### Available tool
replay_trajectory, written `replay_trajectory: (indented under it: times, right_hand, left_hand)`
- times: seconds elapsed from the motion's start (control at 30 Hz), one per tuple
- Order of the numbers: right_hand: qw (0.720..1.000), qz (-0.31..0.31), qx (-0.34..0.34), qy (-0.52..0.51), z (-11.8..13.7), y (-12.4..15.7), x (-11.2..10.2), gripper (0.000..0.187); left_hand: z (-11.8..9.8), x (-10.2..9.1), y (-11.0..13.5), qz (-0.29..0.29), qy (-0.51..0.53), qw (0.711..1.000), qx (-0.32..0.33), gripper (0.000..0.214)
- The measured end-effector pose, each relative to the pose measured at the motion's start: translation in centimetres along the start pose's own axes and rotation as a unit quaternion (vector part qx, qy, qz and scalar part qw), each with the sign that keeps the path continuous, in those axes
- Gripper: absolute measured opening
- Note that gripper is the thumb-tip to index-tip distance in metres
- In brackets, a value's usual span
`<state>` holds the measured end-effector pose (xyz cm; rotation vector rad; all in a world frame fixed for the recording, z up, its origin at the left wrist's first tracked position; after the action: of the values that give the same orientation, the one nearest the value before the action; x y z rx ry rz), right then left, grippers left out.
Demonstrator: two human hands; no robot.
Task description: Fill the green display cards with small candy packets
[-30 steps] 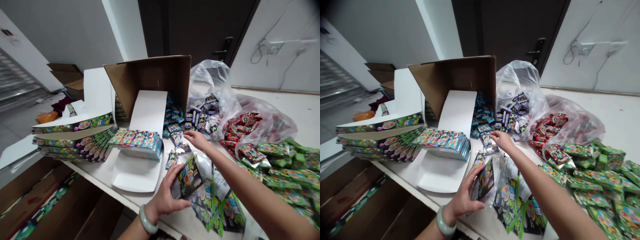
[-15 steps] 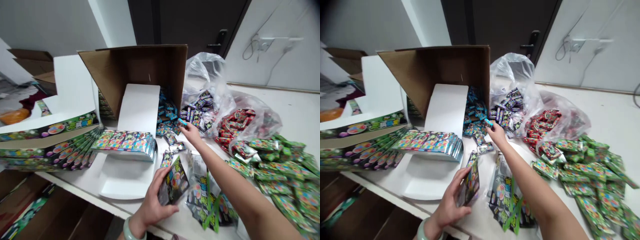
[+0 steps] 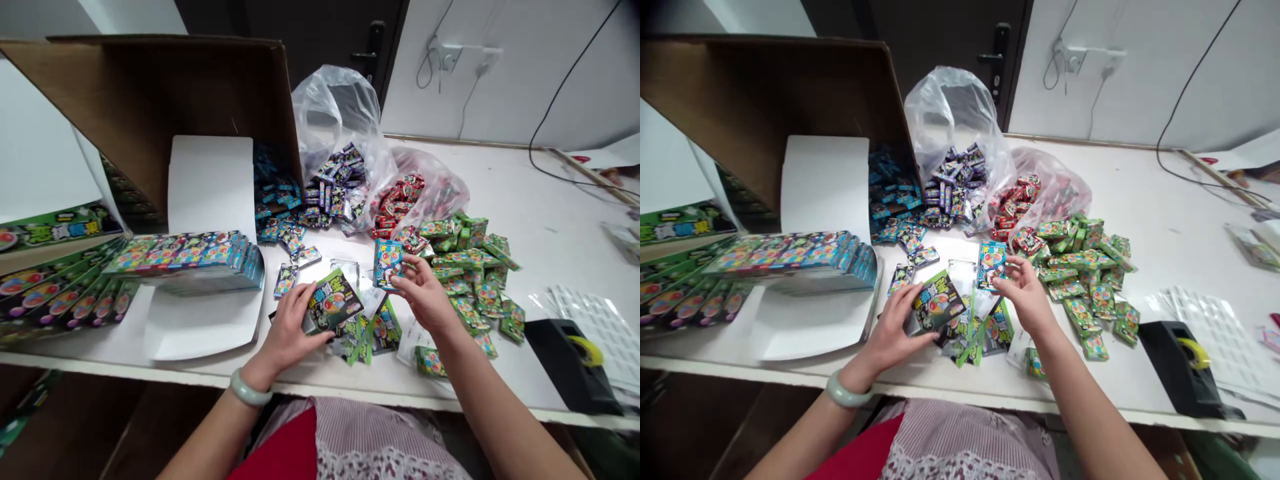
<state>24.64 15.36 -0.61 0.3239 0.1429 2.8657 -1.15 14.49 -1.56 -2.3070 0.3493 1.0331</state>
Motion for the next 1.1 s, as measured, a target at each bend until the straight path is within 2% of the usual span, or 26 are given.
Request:
replay_trajectory:
  times: [0.13, 0.23, 0.43, 0.73, 0.8, 0.87, 0.97, 1.03, 1.1]
  right_hand:
    - [0.986, -0.013, -0.110, 0.123, 1.5, 2.5, -0.5, 0.052]
    - [0.970, 0.004, -0.135, 0.204, 1.8, 3.5, -0.3, 0.060]
    - [0.926, 0.100, -0.080, 0.354, 1.7, 4.3, 0.3, 0.052]
    - [0.902, 0.203, -0.033, 0.381, 1.3, 3.7, 1.6, 0.050]
    - [0.906, 0.194, -0.042, 0.373, 0.9, 3.5, 2.0, 0.048]
    - [0.915, 0.159, -0.070, 0.363, 0.5, 3.2, 2.3, 0.041]
    - [0.914, 0.088, -0.159, 0.363, 0.4, 3.4, 2.6, 0.025]
    - [0.906, 0.073, -0.197, 0.367, 0.3, 3.7, 2.9, 0.025]
    - [0.911, 0.088, -0.183, 0.358, -0.2, 3.9, 3.3, 0.033]
  left_hand:
    - [-1.5, 0.9, -0.8, 0.012, -0.021, 0.999, 0.046, 0.095]
    - [-2.1, 1.2, -1.0, 0.025, -0.016, 0.998, 0.057, 0.096]
    - [-2.3, 1.1, -0.8, 0.034, -0.018, 0.997, 0.069, 0.096]
    - [-2.8, 1.3, -0.4, 0.057, 0.006, 0.994, 0.090, 0.096]
    - [-2.7, 1.2, -0.5, 0.051, 0.005, 0.995, 0.084, 0.096]
    - [-2.4, 1.0, -0.6, 0.037, -0.002, 0.997, 0.069, 0.097]
    - [-2.2, 0.9, -0.6, 0.022, -0.013, 0.998, 0.053, 0.096]
    - [-2.2, 0.9, -0.6, 0.017, -0.013, 0.999, 0.042, 0.095]
    - [-2.2, 0.8, -0.5, 0.007, -0.012, 1.000, 0.022, 0.093]
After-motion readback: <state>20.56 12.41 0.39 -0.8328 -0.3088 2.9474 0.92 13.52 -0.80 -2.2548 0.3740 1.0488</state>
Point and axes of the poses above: each hand's wrist, its own y-axis away from the middle knuckle, its own x-axis out of the palm, z = x × y, the point moved 7 cm from there along -y, towards the middle knuckle, and after that the axes turned 1 degree about -z, right-handed, at the moved point
